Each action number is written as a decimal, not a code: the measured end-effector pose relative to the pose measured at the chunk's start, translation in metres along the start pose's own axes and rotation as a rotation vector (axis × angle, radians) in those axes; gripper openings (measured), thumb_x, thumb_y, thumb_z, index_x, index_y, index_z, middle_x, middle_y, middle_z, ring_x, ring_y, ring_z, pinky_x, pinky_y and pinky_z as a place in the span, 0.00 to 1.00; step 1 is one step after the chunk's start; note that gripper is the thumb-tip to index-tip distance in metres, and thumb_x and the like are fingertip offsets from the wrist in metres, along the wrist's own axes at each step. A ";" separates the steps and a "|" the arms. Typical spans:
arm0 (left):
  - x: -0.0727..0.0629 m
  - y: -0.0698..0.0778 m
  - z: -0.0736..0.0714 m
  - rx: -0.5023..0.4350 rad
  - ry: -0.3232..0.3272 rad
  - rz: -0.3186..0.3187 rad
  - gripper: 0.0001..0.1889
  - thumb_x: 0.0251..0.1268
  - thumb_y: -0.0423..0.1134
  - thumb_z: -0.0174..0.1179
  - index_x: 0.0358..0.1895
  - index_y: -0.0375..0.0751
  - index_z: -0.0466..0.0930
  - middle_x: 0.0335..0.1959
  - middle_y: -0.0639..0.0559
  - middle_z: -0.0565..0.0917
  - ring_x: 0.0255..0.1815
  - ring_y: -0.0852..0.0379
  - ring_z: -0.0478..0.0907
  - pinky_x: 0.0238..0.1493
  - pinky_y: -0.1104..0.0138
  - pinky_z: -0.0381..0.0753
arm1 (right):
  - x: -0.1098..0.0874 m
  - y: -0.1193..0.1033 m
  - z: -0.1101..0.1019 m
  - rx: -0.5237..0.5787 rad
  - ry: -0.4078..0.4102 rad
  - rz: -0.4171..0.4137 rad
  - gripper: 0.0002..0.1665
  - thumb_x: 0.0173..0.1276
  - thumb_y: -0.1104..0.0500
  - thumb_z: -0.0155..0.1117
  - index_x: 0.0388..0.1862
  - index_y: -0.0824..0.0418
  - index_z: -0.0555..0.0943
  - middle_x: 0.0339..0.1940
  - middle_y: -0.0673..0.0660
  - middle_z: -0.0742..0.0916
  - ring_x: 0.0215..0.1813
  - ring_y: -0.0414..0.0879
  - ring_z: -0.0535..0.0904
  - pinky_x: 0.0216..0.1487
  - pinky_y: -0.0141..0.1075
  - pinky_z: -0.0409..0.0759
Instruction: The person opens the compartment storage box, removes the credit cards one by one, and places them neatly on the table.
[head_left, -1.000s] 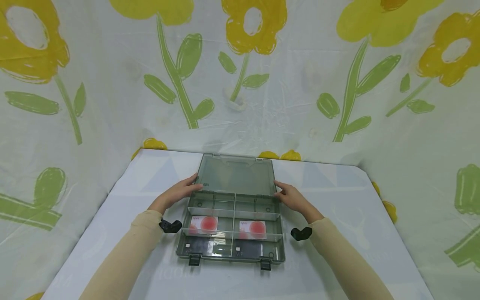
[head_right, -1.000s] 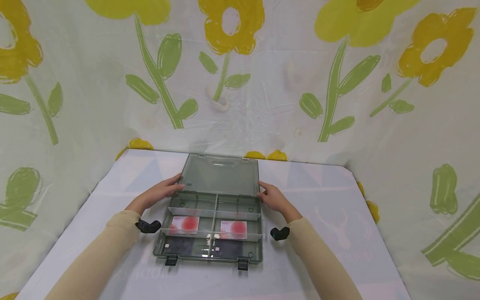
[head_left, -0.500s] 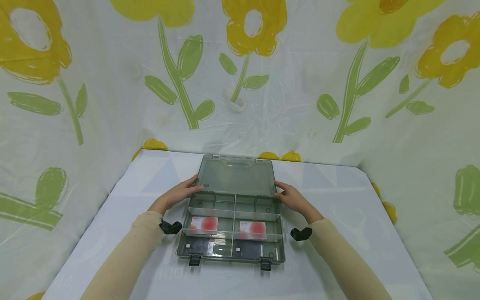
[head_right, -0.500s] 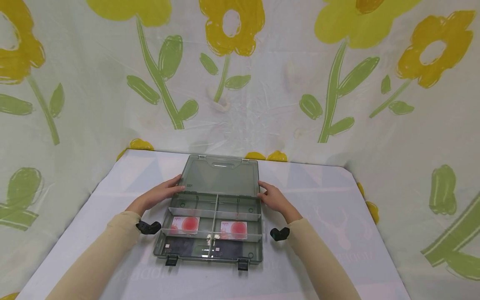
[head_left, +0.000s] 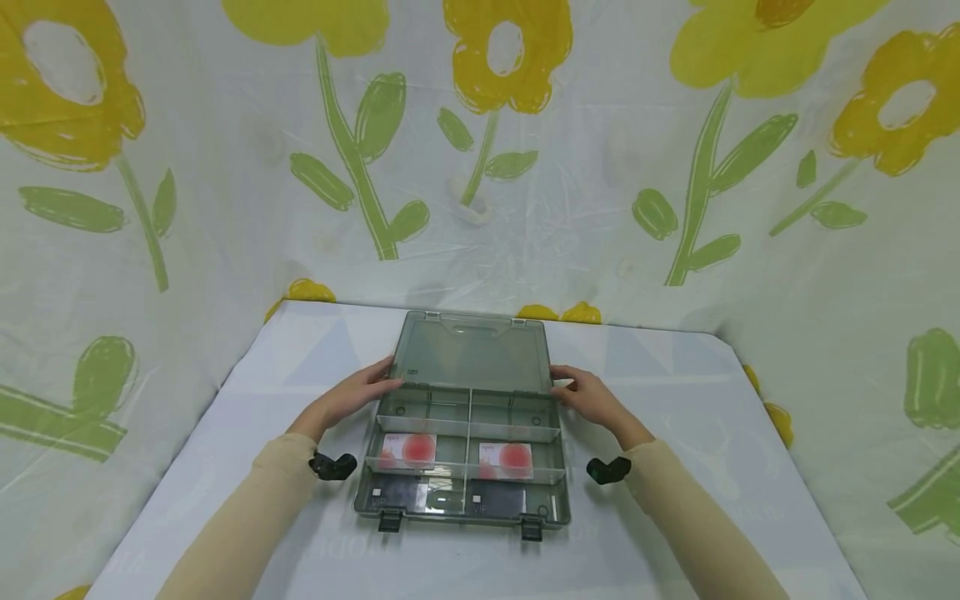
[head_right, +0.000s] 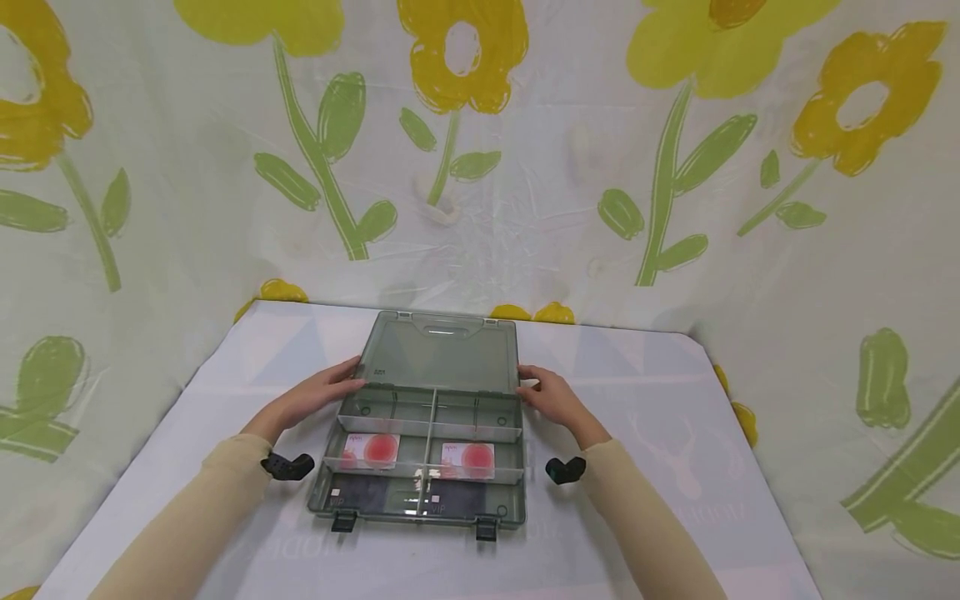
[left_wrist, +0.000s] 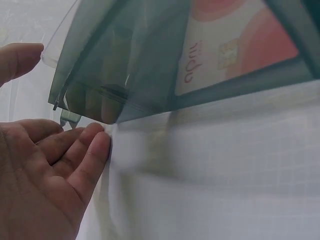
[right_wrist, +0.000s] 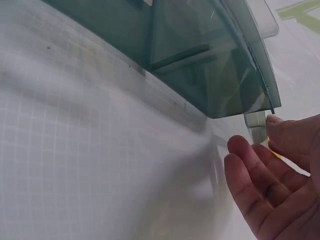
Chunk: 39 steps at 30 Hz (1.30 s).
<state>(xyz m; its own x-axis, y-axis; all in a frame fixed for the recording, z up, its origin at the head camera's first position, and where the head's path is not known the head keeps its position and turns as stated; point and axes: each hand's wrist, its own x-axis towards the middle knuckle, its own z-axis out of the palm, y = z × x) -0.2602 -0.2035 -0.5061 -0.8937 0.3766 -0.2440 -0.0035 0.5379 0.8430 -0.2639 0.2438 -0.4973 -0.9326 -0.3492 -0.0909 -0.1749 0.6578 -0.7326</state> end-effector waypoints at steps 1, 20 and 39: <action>-0.001 0.000 0.000 0.003 0.002 0.002 0.45 0.77 0.60 0.51 0.83 0.38 0.41 0.82 0.34 0.47 0.81 0.34 0.46 0.79 0.40 0.50 | -0.001 0.000 -0.001 0.003 0.001 0.001 0.29 0.79 0.60 0.59 0.74 0.67 0.70 0.67 0.68 0.79 0.54 0.57 0.85 0.46 0.46 0.88; -0.030 -0.003 0.011 0.026 0.044 0.005 0.40 0.78 0.52 0.54 0.83 0.40 0.48 0.79 0.33 0.57 0.78 0.32 0.56 0.76 0.37 0.56 | -0.016 -0.003 -0.001 -0.029 0.026 0.016 0.21 0.79 0.61 0.57 0.68 0.63 0.77 0.58 0.62 0.85 0.49 0.50 0.85 0.46 0.43 0.87; -0.065 -0.007 0.028 -0.039 0.044 0.044 0.45 0.73 0.52 0.62 0.84 0.47 0.46 0.82 0.36 0.50 0.77 0.29 0.58 0.73 0.37 0.64 | -0.042 -0.009 -0.004 -0.020 0.033 -0.095 0.22 0.79 0.61 0.58 0.68 0.64 0.77 0.55 0.62 0.86 0.46 0.50 0.86 0.46 0.42 0.87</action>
<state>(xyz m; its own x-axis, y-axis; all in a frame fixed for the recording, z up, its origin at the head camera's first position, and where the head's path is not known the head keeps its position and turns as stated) -0.1894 -0.2105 -0.5093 -0.9122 0.3651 -0.1861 0.0190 0.4914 0.8707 -0.2246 0.2555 -0.4839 -0.9212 -0.3890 0.0010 -0.2694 0.6361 -0.7230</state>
